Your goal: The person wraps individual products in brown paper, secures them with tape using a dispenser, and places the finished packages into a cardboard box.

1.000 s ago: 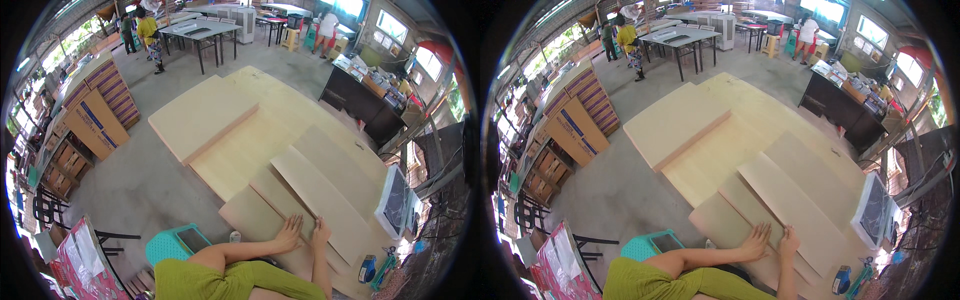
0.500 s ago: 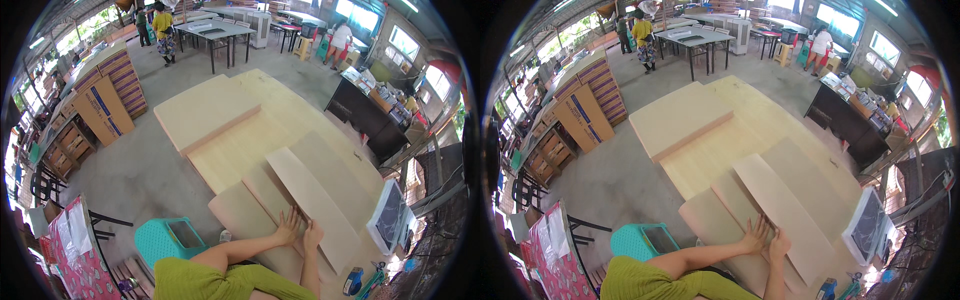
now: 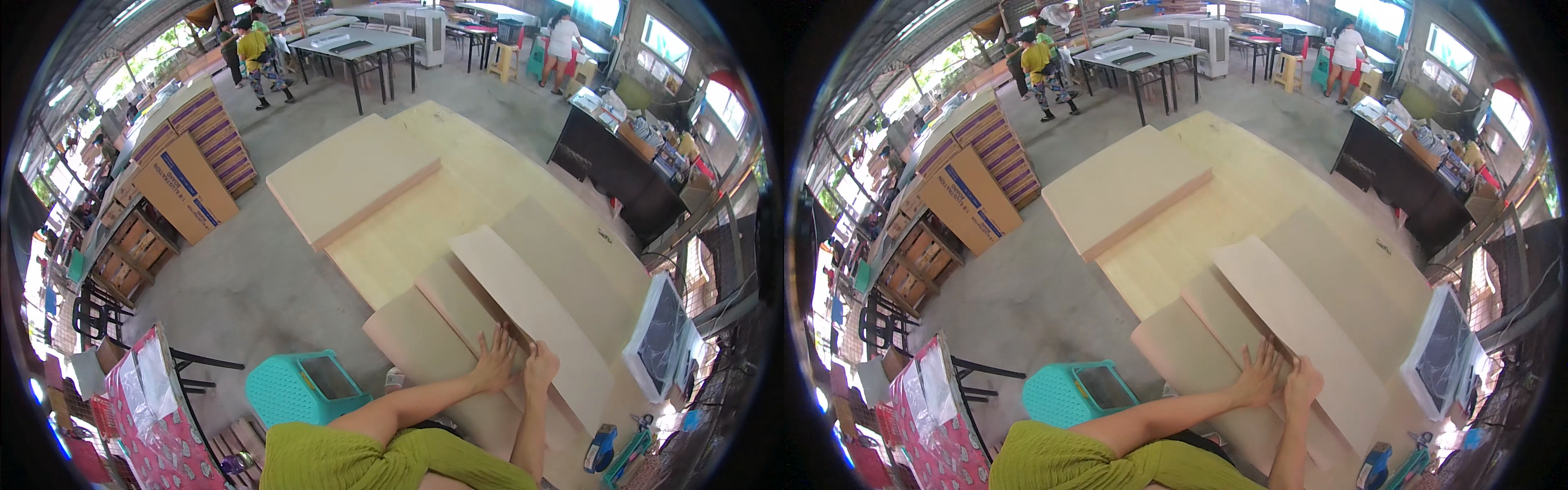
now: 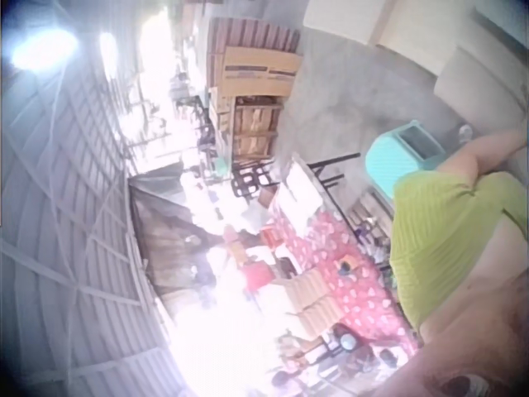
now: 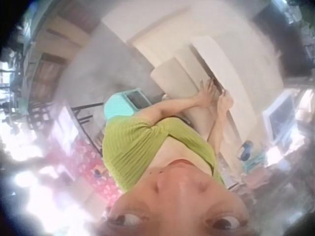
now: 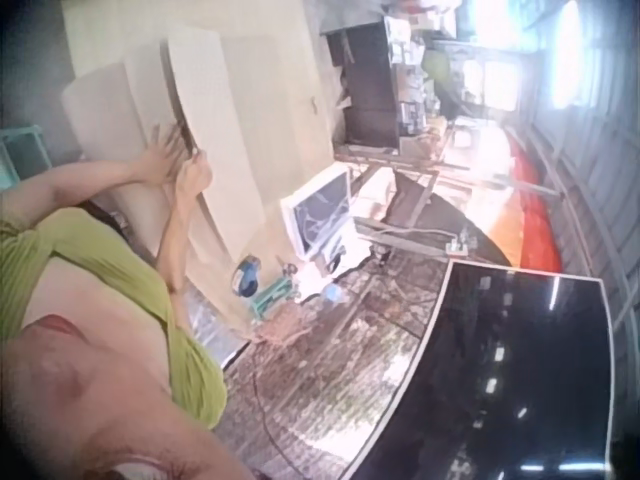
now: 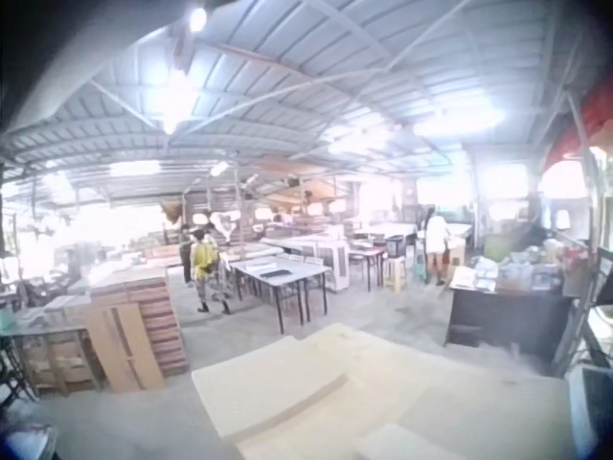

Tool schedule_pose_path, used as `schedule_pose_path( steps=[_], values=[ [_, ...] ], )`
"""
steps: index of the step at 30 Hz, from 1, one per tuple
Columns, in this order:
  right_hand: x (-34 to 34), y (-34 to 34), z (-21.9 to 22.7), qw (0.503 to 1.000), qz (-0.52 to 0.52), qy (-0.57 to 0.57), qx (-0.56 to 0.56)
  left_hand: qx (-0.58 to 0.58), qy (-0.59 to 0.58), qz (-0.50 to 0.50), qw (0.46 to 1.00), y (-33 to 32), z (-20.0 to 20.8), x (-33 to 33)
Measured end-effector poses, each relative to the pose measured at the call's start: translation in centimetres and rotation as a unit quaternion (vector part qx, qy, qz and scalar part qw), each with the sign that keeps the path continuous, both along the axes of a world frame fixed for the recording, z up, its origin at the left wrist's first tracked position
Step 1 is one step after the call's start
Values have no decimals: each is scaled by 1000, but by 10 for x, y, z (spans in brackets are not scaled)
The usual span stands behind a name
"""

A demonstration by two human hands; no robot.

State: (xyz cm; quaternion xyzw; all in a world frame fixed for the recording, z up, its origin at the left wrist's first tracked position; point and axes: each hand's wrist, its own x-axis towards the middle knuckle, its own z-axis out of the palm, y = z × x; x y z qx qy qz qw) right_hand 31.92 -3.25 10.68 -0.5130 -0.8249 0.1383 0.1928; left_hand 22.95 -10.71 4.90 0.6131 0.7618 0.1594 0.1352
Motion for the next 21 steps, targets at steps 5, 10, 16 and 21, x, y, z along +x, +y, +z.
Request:
schedule_pose_path(
  steps=[5, 10, 16, 21],
  values=[
    [10, 3, -27, 1000, 14, -8, -23, -26, 26, -28, 999, 3, -1, 2],
    [13, 7, -54, 998, 6, -6, -69, -35, 95, -30, 994, 19, -38, 12],
    [20, 3, -73, 995, 68, 1, -66, -22, -18, -96, 995, 27, -25, -71],
    [12, -24, -39, 961, 176, -198, -77, -48, 29, 206, 977, -5, 5, -197]
  ],
)
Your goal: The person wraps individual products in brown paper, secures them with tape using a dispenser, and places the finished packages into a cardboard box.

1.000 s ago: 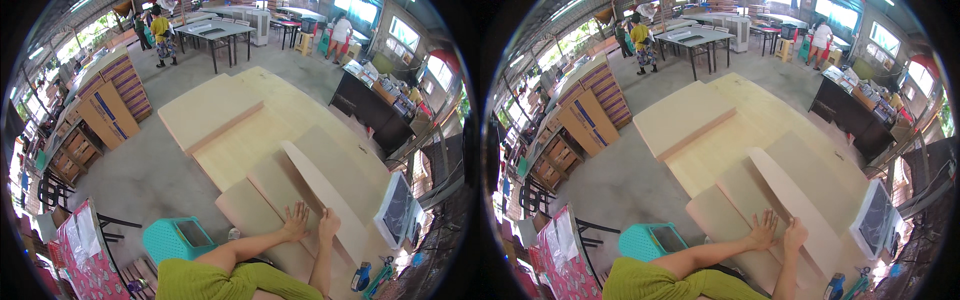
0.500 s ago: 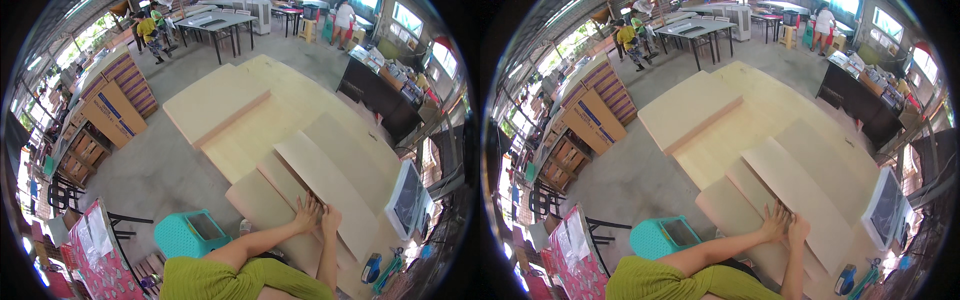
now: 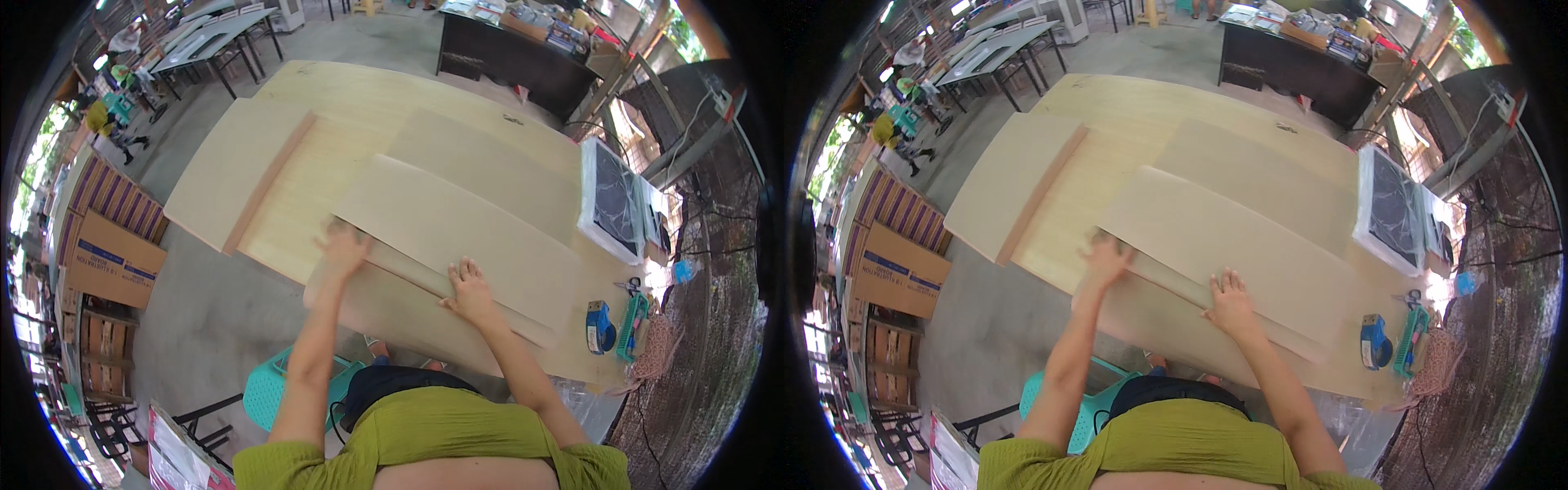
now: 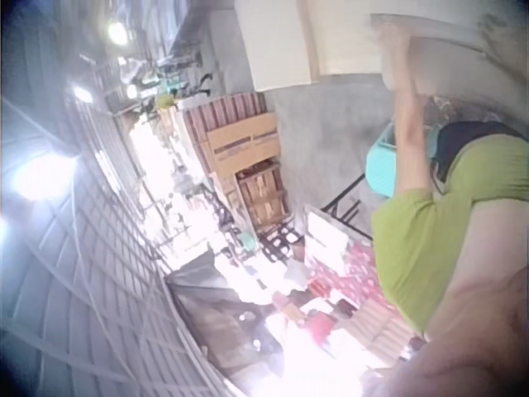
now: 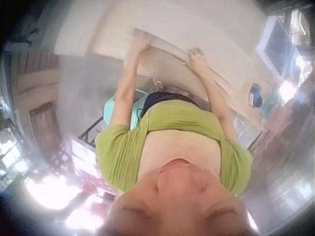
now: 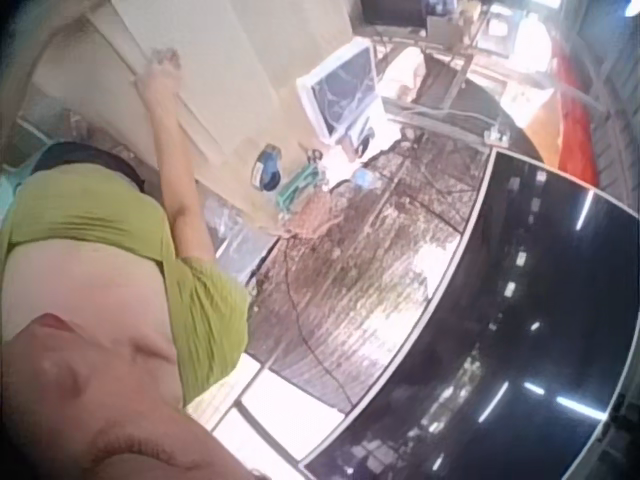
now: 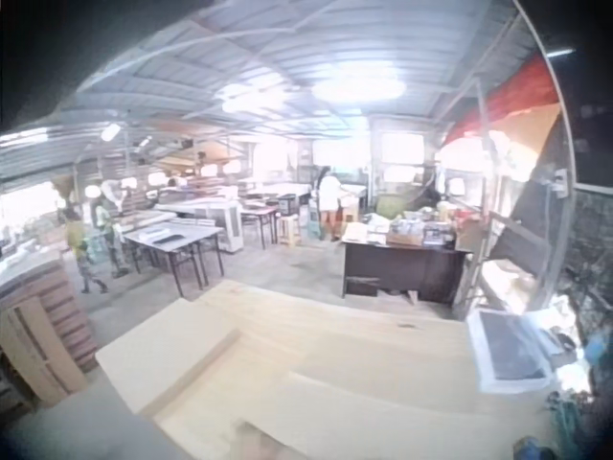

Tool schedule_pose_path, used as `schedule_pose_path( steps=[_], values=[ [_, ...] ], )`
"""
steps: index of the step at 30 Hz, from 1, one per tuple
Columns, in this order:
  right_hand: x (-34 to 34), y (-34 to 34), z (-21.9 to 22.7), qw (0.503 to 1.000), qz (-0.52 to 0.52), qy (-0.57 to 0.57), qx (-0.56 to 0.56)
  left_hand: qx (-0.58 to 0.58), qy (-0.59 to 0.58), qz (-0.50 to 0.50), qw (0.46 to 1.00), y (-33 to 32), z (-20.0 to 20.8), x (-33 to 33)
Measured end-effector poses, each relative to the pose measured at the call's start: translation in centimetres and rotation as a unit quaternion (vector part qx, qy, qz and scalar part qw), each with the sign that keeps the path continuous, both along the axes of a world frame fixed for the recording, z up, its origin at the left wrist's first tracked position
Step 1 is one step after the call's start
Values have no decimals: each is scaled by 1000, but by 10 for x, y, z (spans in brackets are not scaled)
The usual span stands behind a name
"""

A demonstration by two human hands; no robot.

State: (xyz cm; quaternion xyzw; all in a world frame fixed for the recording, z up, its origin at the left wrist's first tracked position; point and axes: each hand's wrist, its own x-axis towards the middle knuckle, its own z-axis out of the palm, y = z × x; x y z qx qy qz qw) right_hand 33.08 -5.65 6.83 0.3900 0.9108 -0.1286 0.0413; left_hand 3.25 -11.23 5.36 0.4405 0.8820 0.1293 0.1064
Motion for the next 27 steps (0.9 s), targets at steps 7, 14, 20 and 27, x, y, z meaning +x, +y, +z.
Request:
schedule_pose_path(
  steps=[7, 14, 20, 27],
  values=[
    [10, 0, -26, 1000, 4, 9, 5, 150, 70, -305, 938, -34, -5, 38],
    [23, 2, -18, 995, 11, 73, 68, 126, 103, -354, 921, -12, -31, 41],
    [167, 24, -1, 873, -377, 305, -53, 114, 104, -350, 924, -16, -36, 41],
    [373, 21, -37, 840, -489, -37, 231, 123, 153, -346, 918, -11, -31, 52]
  ],
)
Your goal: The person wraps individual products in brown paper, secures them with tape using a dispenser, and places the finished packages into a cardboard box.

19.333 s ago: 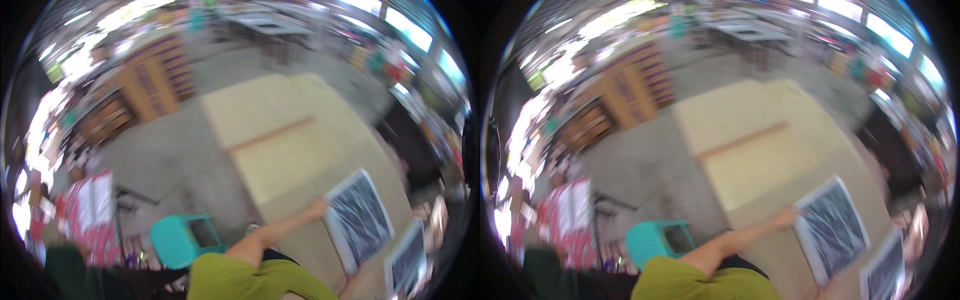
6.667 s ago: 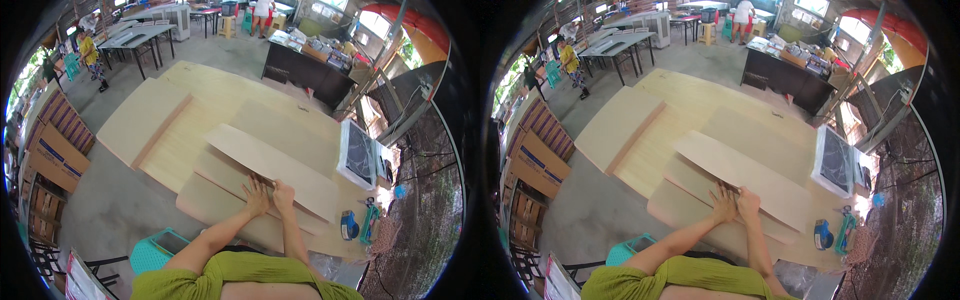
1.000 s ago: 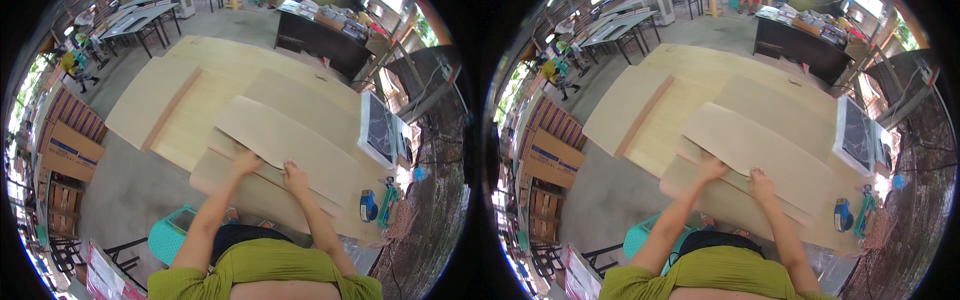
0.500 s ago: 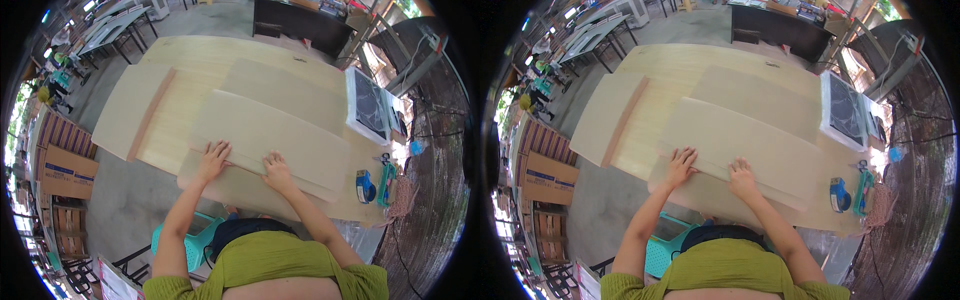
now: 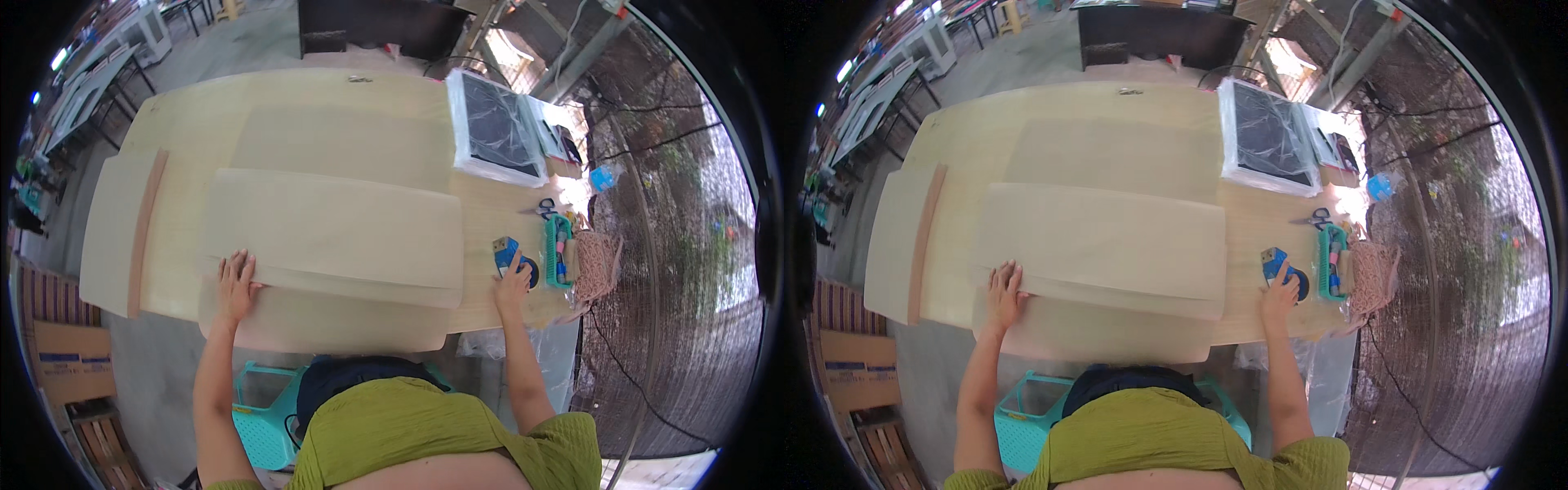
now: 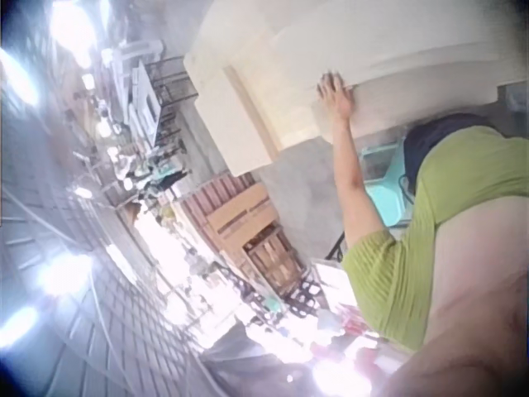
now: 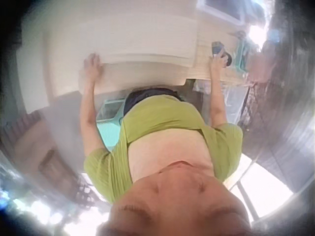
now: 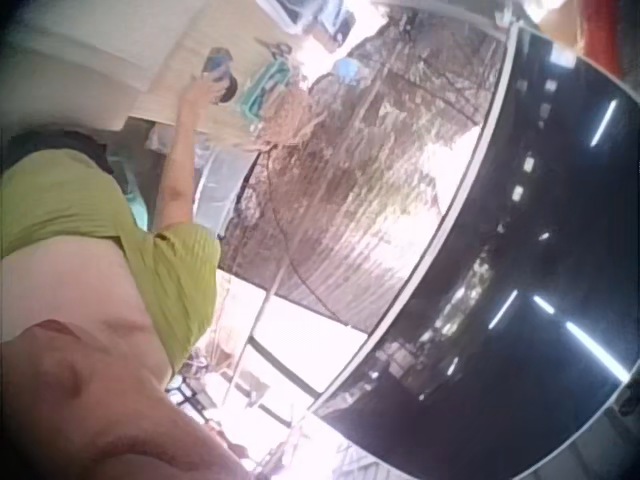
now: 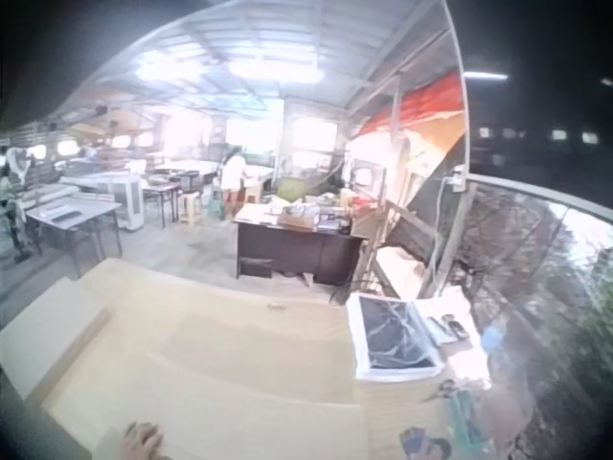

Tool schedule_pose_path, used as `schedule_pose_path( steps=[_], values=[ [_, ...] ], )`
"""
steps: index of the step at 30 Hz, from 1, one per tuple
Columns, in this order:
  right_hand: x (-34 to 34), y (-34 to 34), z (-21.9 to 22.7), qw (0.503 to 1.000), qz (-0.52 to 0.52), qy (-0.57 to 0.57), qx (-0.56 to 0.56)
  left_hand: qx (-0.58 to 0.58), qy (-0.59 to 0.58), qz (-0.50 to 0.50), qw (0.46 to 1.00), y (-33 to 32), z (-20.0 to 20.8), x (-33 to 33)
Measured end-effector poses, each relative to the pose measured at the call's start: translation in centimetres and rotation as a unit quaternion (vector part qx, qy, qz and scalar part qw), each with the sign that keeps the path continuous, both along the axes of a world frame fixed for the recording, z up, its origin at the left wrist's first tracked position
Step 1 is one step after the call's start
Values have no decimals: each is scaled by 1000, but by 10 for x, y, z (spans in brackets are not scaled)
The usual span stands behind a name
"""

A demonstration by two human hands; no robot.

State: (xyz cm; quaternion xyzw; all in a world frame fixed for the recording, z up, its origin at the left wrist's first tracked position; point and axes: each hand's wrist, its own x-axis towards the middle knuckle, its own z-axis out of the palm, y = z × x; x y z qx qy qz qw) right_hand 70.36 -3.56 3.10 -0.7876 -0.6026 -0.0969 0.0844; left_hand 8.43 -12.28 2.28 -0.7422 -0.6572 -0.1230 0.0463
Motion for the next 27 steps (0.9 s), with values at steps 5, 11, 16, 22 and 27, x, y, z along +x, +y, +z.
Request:
schedule_pose_path(
  steps=[5, 11, 16, 22, 27],
  values=[
    [19, 0, -9, 996, -14, 50, -69, -11, -15, 16, 1000, -7, 4, -7],
    [16, 3, 24, 987, 154, 32, 41, -22, -25, 13, 999, -6, 2, -10],
    [-156, 19, 133, 901, 351, 250, 54, -19, -10, 18, 1000, -11, 0, -15],
    [-358, 29, 141, 766, 575, 211, -195, -7, -73, 15, 997, -13, 4, -24],
    [-437, 19, 126, 739, 601, 133, -274, 9, -302, 54, 952, -13, 5, -31]
  ],
)
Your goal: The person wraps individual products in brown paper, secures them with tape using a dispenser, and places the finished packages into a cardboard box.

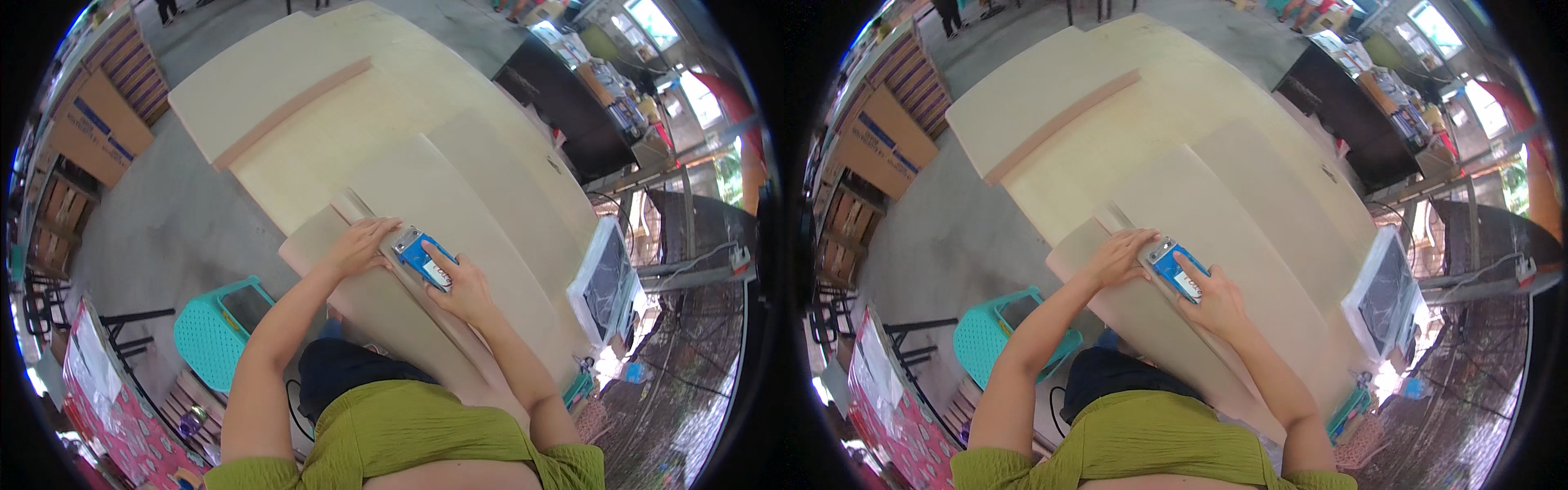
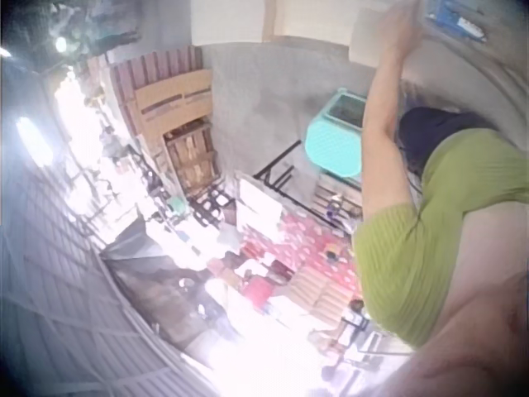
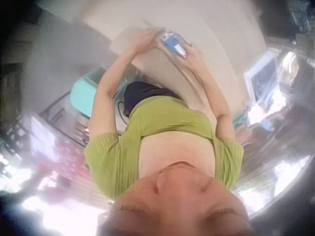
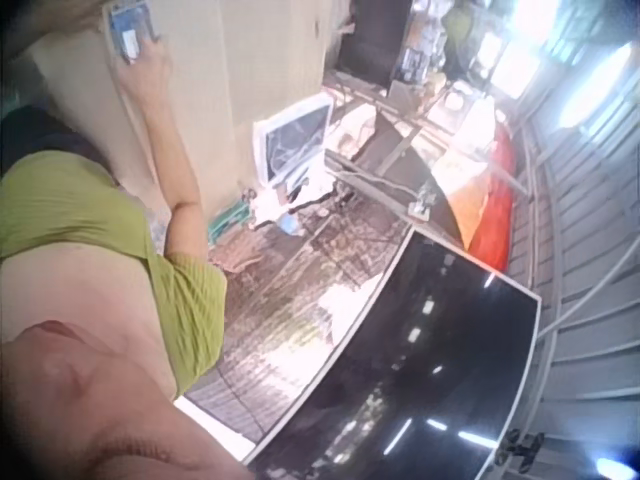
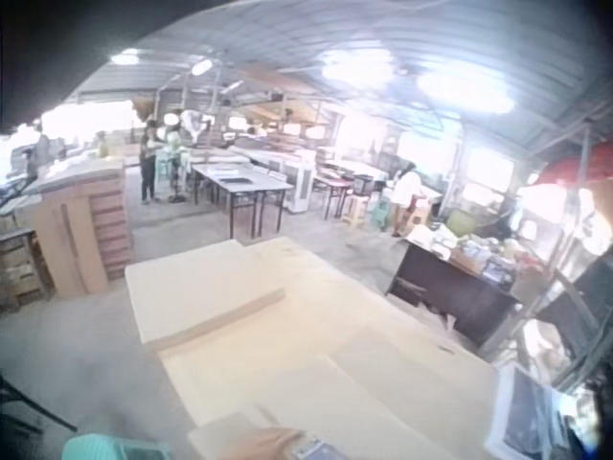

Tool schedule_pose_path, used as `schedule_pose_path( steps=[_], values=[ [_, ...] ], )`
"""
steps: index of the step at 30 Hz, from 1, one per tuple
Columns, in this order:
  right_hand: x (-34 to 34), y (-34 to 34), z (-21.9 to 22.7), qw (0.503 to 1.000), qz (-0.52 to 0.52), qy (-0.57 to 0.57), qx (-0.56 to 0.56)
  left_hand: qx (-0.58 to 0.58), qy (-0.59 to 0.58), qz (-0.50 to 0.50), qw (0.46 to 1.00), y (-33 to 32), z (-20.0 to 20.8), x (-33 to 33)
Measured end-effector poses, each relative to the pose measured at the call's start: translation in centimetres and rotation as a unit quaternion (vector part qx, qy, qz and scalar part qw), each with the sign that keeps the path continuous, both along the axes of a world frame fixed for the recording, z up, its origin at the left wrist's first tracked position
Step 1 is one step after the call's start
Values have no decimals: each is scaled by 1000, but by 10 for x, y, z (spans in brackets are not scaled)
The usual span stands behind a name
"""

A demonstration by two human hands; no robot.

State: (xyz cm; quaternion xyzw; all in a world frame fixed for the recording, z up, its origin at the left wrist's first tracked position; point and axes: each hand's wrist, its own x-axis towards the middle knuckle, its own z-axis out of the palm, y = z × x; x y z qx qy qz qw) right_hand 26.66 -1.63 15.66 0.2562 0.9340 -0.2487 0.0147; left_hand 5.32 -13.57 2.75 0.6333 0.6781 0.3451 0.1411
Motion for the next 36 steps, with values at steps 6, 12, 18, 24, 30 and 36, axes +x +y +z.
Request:
schedule_pose_path(
  steps=[6, 12, 18, 24, 30, 36],
  values=[
    [-34, -3, -8, 994, 17, -105, 13, 21, -79, 13, 997, 2, -9, -7],
    [-59, 11, 6, 978, 76, -195, 12, 16, -57, 0, 998, 4, -12, -9],
    [-56, 18, 7, 970, 126, -202, 39, 6, -22, 4, 1000, 5, -7, -5],
    [19, 26, 20, 953, 140, -268, 26, -5, -4, 10, 1000, 6, -12, 3],
    [195, 21, 38, 905, 98, -414, 9, 19, 200, -24, 979, -1, -12, 11],
    [165, 19, 13, 848, 143, -510, 36, 3, 224, -33, 974, 3, -7, 17]
  ],
)
